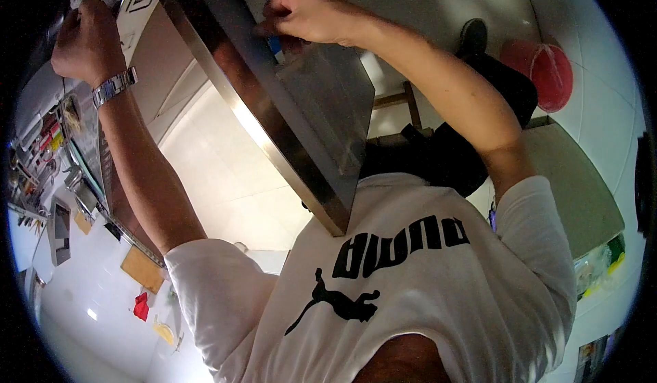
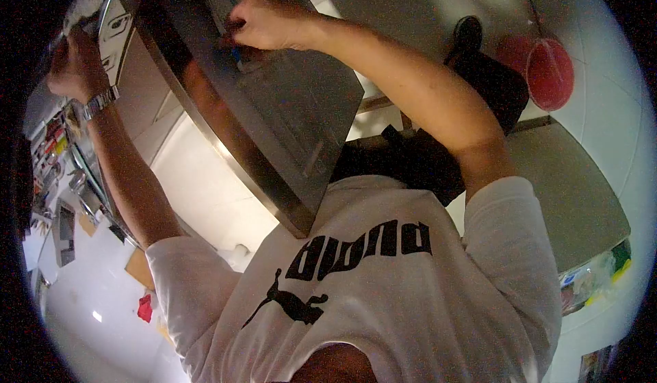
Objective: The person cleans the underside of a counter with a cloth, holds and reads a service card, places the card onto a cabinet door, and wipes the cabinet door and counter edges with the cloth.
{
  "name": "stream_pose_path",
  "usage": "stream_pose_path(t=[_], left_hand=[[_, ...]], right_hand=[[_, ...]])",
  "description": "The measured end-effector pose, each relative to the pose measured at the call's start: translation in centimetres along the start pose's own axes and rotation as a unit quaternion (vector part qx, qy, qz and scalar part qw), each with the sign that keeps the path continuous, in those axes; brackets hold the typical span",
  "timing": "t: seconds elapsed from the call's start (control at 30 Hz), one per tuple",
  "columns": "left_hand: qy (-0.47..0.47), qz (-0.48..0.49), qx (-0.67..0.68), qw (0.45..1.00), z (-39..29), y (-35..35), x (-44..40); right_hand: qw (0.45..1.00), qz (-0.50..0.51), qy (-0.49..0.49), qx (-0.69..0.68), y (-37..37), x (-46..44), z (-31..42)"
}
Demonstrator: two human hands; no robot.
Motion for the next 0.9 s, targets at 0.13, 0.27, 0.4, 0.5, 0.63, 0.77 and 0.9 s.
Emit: stream_pose_path(t=[0.13, 0.27, 0.4, 0.5, 0.63, 0.77, 0.9], left_hand=[[0.01, -0.02, 0.043, 0.999, -0.4, 0.0, 0.3], [-0.033, -0.019, -0.011, 0.999, 0.1, 0.0, 0.0], [-0.034, -0.017, 0.0, 0.999, 0.7, -0.3, -0.1], [0.014, 0.01, -0.008, 1.0, -0.2, 0.2, 0.0], [-0.055, -0.014, -0.03, 0.998, 0.2, 0.0, 0.1], [0.016, -0.016, 0.009, 1.0, -0.8, 0.2, 0.5], [0.038, -0.014, 0.003, 0.999, 0.2, -0.2, 0.1]], right_hand=[[0.995, -0.026, 0.051, 0.076, -0.2, 0.0, 0.2], [0.992, -0.027, 0.071, 0.102, 0.0, 0.8, 0.5], [0.993, -0.067, 0.06, 0.079, -0.9, 0.5, 0.4], [0.981, -0.124, 0.042, 0.143, -0.8, 0.5, 0.9], [0.975, -0.113, 0.087, 0.171, -0.8, 1.4, 0.9], [0.991, -0.041, 0.077, 0.102, 0.7, 1.9, 1.2], [0.998, -0.004, 0.044, -0.052, 1.1, 0.9, -0.2]])
Point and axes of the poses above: each hand's wrist, its own x-axis away from the middle knuckle, its own y-axis out of the back of the hand, z = x × y, the point moved 1 cm from there along -x, towards the middle knuckle, and after that the axes turned 5 degrees about x, right-handed, at the moved point
